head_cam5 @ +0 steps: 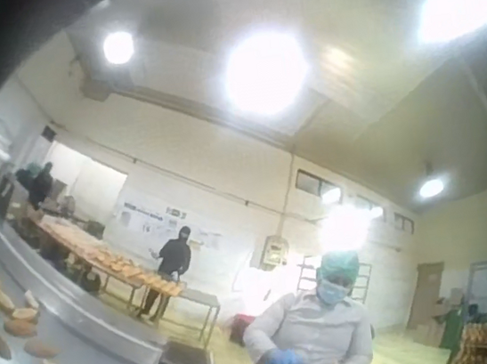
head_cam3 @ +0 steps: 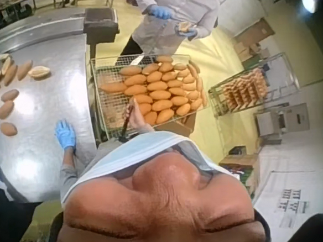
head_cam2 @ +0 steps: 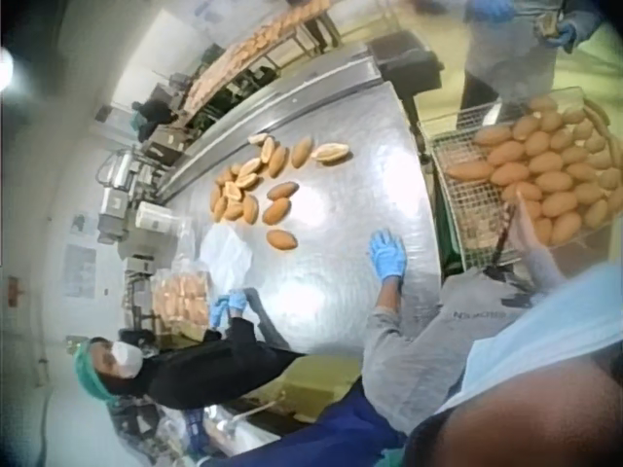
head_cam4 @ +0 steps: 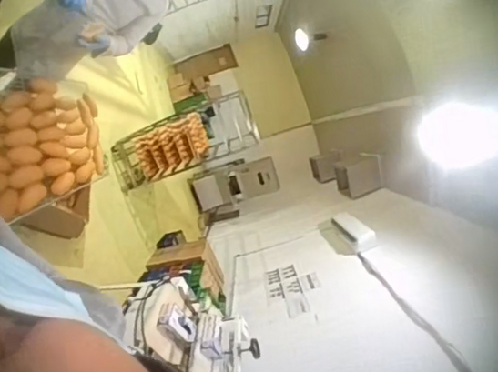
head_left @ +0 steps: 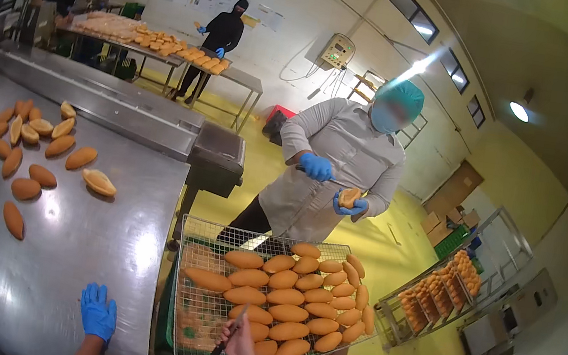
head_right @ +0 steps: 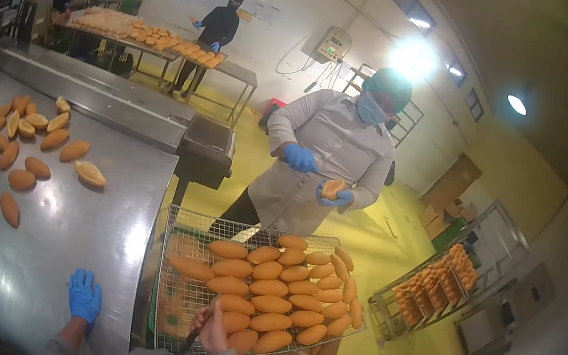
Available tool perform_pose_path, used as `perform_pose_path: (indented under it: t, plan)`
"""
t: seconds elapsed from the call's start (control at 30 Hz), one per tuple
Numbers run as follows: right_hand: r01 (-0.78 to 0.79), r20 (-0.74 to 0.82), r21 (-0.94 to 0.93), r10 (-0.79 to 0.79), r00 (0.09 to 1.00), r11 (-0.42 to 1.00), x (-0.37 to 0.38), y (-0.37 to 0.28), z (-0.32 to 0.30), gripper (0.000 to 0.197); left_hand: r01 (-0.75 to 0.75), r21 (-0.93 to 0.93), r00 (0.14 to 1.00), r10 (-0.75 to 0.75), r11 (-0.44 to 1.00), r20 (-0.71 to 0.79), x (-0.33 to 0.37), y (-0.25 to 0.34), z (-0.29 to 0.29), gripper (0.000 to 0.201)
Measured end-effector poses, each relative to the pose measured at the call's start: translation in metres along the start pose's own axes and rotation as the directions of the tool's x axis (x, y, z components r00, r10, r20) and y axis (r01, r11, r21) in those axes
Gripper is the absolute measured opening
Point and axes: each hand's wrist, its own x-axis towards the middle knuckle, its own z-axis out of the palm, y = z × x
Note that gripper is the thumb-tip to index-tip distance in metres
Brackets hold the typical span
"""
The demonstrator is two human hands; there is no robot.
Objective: The person slices oval bread rolls in half lengthwise using a knife and places the halves into a cardboard box. They repeatedly pick rolls from a wire rack, cut them, and transfer the pieces to the box while other workers handle similar items nearby.
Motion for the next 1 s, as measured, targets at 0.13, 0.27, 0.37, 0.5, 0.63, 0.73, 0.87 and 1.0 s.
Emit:
perform_pose_path:
  t: [0.13,0.27,0.37,0.5,0.63,0.73,0.87,1.0]
  plan:
    - [-0.134,-0.092,-0.065,0.128,0.988,0.989,0.015,0.042,-0.023,0.046,0.002,-0.013,1.000,-0.002,1.000,0.011,0.005,0.000,0.004,0.050]
    - [-0.176,-0.099,-0.054,0.170,0.980,0.983,0.020,0.064,-0.036,0.041,-0.032,0.020,0.998,0.033,0.999,-0.044,0.005,-0.011,0.009,0.049]
    - [-0.196,-0.045,-0.037,0.195,0.980,0.980,0.009,0.074,-0.029,0.032,-0.060,0.031,0.997,0.062,0.998,-0.052,0.005,-0.016,0.011,0.049]
    - [-0.244,-0.007,-0.049,0.244,0.970,0.969,0.007,0.091,-0.036,0.022,-0.045,-0.003,0.998,0.044,0.999,-0.040,0.003,-0.012,0.014,0.048]
    - [-0.228,0.019,-0.106,0.231,0.973,0.968,-0.003,0.091,-0.024,0.013,-0.068,0.024,0.997,0.069,0.997,-0.030,0.004,-0.006,0.011,0.046]
    - [-0.194,-0.006,-0.233,0.198,0.980,0.953,-0.015,0.090,-0.018,0.014,-0.101,0.062,0.994,0.104,0.993,-0.043,0.005,-0.006,0.022,0.045]
    - [-0.144,0.080,-0.252,0.169,0.982,0.957,-0.018,0.087,-0.018,0.015,-0.120,0.147,0.987,0.133,0.982,-0.085,0.006,-0.017,0.029,0.045]
    - [-0.148,0.063,-0.161,0.159,0.985,0.976,-0.032,0.076,-0.014,0.020,-0.111,0.244,0.987,0.135,0.963,-0.084,0.014,-0.017,0.035,0.043]
